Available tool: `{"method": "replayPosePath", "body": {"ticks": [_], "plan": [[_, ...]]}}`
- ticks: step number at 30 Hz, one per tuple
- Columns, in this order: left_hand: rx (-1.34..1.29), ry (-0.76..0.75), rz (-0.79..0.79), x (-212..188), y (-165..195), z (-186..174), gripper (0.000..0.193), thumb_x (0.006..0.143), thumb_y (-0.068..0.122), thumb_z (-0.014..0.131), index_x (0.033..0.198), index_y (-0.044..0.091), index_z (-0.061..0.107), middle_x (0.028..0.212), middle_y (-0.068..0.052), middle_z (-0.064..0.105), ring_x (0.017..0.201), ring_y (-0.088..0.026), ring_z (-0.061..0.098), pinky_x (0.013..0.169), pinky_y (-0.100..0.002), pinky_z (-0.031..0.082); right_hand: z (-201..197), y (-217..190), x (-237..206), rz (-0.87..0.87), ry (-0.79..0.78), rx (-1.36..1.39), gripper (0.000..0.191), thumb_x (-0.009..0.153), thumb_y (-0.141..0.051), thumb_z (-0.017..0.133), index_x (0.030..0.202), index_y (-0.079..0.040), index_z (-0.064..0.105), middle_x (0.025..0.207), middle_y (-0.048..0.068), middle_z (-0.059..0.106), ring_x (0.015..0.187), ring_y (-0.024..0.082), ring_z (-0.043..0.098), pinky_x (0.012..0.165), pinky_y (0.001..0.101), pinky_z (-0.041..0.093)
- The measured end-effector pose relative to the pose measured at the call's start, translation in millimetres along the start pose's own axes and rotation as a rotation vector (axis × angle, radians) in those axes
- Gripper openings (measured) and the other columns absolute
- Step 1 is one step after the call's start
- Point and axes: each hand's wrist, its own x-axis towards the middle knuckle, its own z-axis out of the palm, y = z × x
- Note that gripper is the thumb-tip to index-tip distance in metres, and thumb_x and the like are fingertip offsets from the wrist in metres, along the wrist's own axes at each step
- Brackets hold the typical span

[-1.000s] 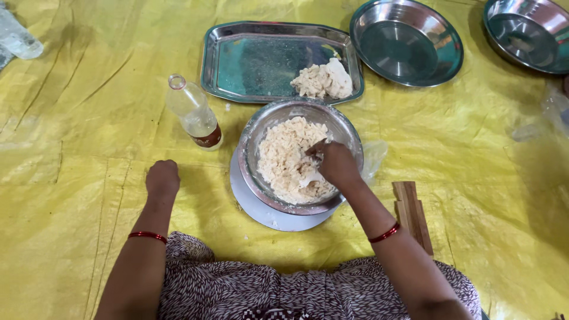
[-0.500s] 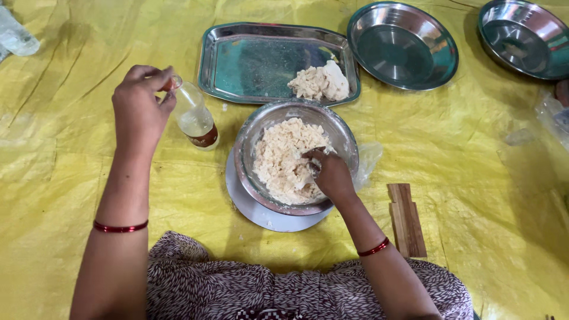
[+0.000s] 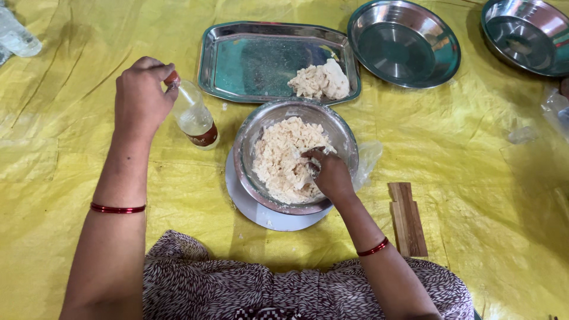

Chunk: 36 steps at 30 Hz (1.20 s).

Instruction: The person kneads dough in a metal bowl, periodically adding oil from a bottle and transferring portions of dough to a nearby tray. The person uses both hands to mix and press the dough until it becomes more cohesive.

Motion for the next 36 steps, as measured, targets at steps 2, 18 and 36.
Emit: {"method": "replayPosePath", "body": {"ticks": [2,18,36], "plan": [[-0.072,0.053,0.009,-2.8,1.9,3.4,0.028,0.085,0.0,0.083,0.112,0.005,0.08,0.108,-0.009,0.076,0.09,-0.021,0.074,0.083,-0.033,0.06,1.2,0.7,0.3,-0.001,-0.001,-0.002,0.034,0.086,-0.002,0.066,0.114,-0.017,0.076,0.104,0.022,0.073,0.095,0.04,0.071,0.084,0.0466,0.056],[-0.599,0.478,-0.165,-15.0,6.2,76.9,0.037,0.09,-0.024,0.047,0.107,-0.004,0.073,0.111,-0.008,0.072,0.094,-0.015,0.07,0.085,-0.029,0.058,0.3,-4.2,-0.5,0.065,-0.014,-0.015,0.031,0.087,-0.007,0.068,0.115,-0.019,0.076,0.106,0.023,0.072,0.097,0.04,0.07,0.087,0.0471,0.055],[-1.124,0.633,-0.156,-13.3,5.2,106.5,0.019,0.113,0.013,0.062,0.124,0.003,0.05,0.104,-0.006,0.056,0.098,-0.017,0.053,0.098,-0.034,0.049,6.2,3.4,-1.8,0.071,-0.012,-0.023,0.031,0.088,-0.009,0.068,0.116,-0.02,0.075,0.105,0.024,0.071,0.097,0.041,0.069,0.087,0.0482,0.055]]}}
